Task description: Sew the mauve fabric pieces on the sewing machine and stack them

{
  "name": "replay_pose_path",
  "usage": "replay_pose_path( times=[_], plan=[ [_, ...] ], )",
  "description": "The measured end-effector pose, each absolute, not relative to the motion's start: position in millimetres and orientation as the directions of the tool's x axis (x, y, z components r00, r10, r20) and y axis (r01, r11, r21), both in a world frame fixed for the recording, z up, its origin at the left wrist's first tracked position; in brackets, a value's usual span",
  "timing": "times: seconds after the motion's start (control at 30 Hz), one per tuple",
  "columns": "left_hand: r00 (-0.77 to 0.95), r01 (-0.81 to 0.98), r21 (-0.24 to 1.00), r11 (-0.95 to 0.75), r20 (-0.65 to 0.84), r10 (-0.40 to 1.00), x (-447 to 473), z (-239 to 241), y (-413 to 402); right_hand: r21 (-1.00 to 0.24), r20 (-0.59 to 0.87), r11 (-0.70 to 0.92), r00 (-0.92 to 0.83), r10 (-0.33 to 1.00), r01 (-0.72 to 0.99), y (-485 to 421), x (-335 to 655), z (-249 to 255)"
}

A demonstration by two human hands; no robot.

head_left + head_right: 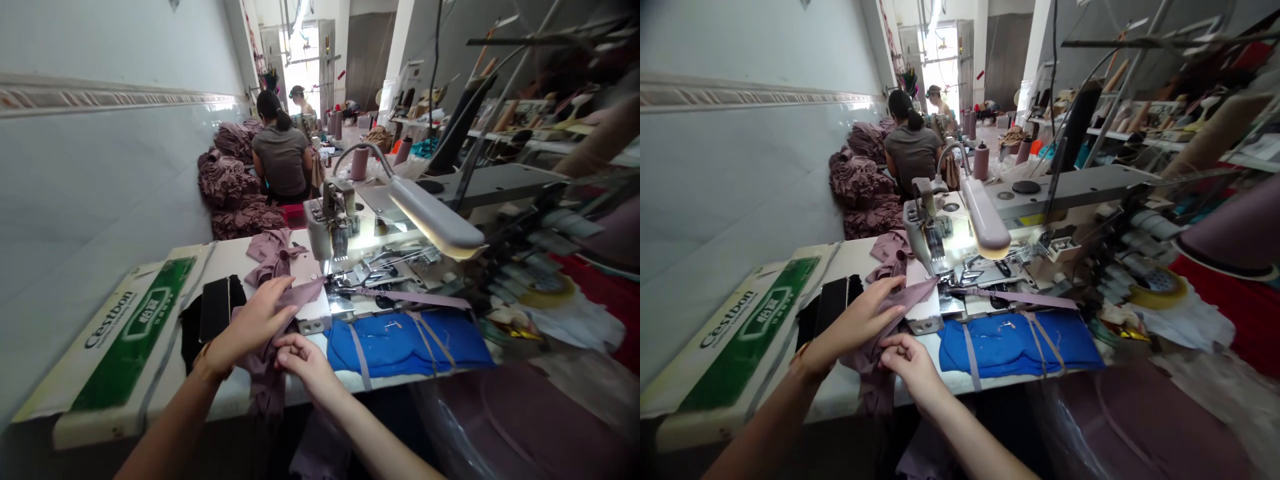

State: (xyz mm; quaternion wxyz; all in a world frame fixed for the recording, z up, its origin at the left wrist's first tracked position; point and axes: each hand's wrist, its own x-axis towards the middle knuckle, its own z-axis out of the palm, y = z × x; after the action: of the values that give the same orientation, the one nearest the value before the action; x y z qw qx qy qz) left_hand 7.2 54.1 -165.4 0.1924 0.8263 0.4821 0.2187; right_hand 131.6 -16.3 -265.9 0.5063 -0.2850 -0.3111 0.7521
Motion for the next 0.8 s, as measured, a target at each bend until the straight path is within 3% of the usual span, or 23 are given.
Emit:
replay_pose_path(
  times=[0.17,0.23,0.3,0.47,0.63,0.73,0.8],
  plan=[
    [0.393,0.604,0.79,-0.105,-0.18,0.902,3.0,-172.9,64.7,-0.792,-0.115,-0.281,-0.319,0.941,-0.542,-18.6,142.7,-265.5],
    [0.461,0.53,0.846,0.054,-0.341,0.82,3.5,-171.4,54.4,-0.78,-0.091,-0.268,-0.322,0.942,-0.565,-23.2,149.4,-263.3],
    [0.541,0.468,0.873,0.137,-0.406,0.737,7.8,-168.0,41.3,-0.738,-0.068,-0.283,-0.35,0.934,-0.612,-30.6,157.0,-260.9],
    [0.475,0.479,0.877,-0.027,-0.234,0.848,23.1,-160.0,29.7,-0.733,-0.111,-0.365,-0.429,0.897,-0.573,-51.8,180.8,-256.9],
    [0.457,0.462,0.887,-0.032,-0.206,0.865,24.5,-163.4,37.8,-0.763,-0.159,-0.356,-0.377,0.912,-0.539,-60.9,217.5,-246.1],
    [0.364,0.641,0.699,-0.318,0.087,0.927,31.7,-173.7,37.1,-0.77,-0.189,-0.36,-0.351,0.917,-0.527,-57.8,232.1,-244.2],
    [0.477,0.678,0.457,-0.576,0.323,0.817,42.1,-182.7,36.5,-0.788,-0.208,-0.359,-0.333,0.92,-0.5,-54.2,234.0,-247.5]
  ],
)
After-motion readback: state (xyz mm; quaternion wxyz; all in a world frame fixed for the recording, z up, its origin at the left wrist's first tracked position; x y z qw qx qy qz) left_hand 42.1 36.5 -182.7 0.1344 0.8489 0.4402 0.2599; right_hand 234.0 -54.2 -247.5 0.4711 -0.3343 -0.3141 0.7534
